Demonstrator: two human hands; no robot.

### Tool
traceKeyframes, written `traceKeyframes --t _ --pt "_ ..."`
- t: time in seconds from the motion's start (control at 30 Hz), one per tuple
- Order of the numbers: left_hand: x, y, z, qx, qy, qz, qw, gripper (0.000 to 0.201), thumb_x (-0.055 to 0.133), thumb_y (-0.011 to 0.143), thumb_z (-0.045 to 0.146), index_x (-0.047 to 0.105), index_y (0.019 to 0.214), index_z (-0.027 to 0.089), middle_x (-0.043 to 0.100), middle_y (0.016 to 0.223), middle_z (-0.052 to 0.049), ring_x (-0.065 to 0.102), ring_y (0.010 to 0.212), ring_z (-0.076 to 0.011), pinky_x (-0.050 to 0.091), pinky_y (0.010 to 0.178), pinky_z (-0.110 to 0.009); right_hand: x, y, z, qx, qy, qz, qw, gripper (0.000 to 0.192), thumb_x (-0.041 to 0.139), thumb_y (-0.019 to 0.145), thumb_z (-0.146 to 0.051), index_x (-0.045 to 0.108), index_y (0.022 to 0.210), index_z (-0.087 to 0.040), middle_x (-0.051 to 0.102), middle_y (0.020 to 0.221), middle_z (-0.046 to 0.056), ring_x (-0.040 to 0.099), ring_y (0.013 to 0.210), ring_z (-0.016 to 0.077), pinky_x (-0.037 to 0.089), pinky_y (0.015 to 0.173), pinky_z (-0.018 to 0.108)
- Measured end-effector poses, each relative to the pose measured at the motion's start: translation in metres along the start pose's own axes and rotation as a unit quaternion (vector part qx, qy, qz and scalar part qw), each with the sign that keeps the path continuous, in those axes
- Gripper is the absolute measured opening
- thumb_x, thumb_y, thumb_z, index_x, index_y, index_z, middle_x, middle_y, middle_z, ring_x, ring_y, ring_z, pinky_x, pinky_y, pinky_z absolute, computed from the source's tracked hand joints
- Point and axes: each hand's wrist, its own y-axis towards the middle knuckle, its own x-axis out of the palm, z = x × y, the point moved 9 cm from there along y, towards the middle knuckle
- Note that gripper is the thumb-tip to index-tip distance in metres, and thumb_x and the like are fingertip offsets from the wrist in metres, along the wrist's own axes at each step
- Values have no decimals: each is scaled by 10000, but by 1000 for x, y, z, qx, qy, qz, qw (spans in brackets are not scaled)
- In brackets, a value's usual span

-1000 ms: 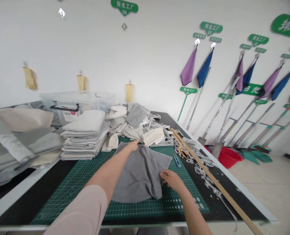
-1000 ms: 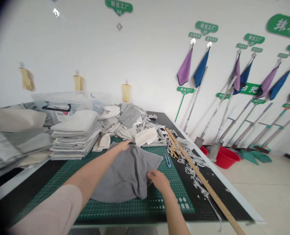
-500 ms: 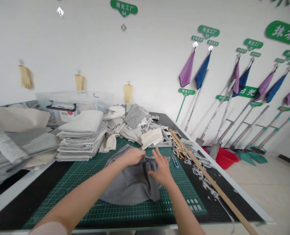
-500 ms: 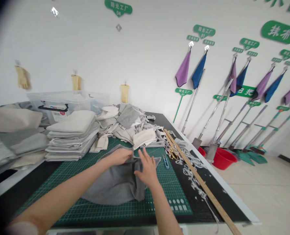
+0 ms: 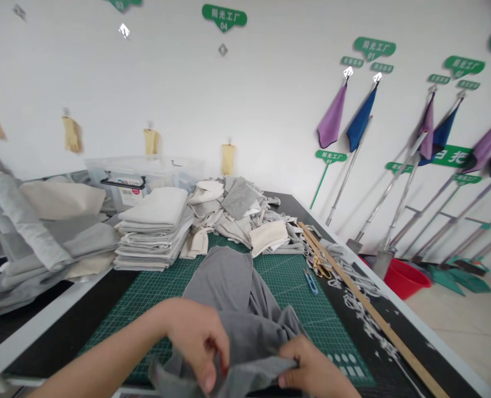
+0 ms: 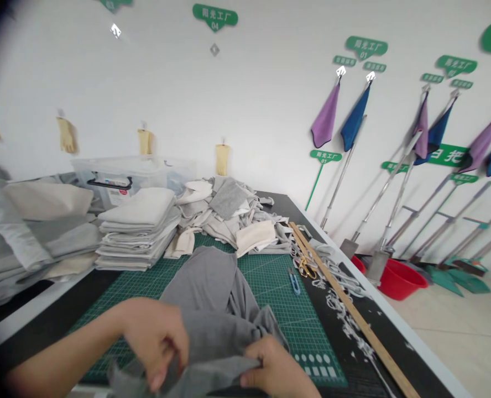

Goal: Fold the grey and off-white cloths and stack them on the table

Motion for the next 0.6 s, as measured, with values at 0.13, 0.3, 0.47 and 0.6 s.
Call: traceKeyframes --t 0.13,0.3,0.47,0.6 --pt "-79 56 -70 -125 50 261 956 297 508 692 355 581 947 220 579 919 -14 512 837 -132 360 742 -195 18 -9 0 4 36 39 999 167 513 592 -189 654 667 -239 633 671 -20 548 670 146 381 613 208" --pt "-118 129 -157 -267 36 350 897 350 555 632 316 581 968 223 436 1154 -62 358 1082 -225 272 890 -314 43 5 10 8 58 57 997 200 497 598 -183 657 709 -229 646 738 11 565 716 159 392 684 228" --pt "-116 151 -187 -316 -9 385 867 305 574 582 195 618 883 201 516 1046 -78 490 933 -223 364 793 -318 42 13 41 42 46 161 985 192 465 635 -212 647 694 -193 639 697 21 566 681 155 400 672 229" --pt "-136 139 -186 -301 -50 466 830 208 476 642 107 648 752 150 605 854 -92 518 878 -213 365 789 -333 73 31 61 -3 23 63 998 206 499 552 -244 644 697 -216 651 690 1 582 627 152 418 588 194"
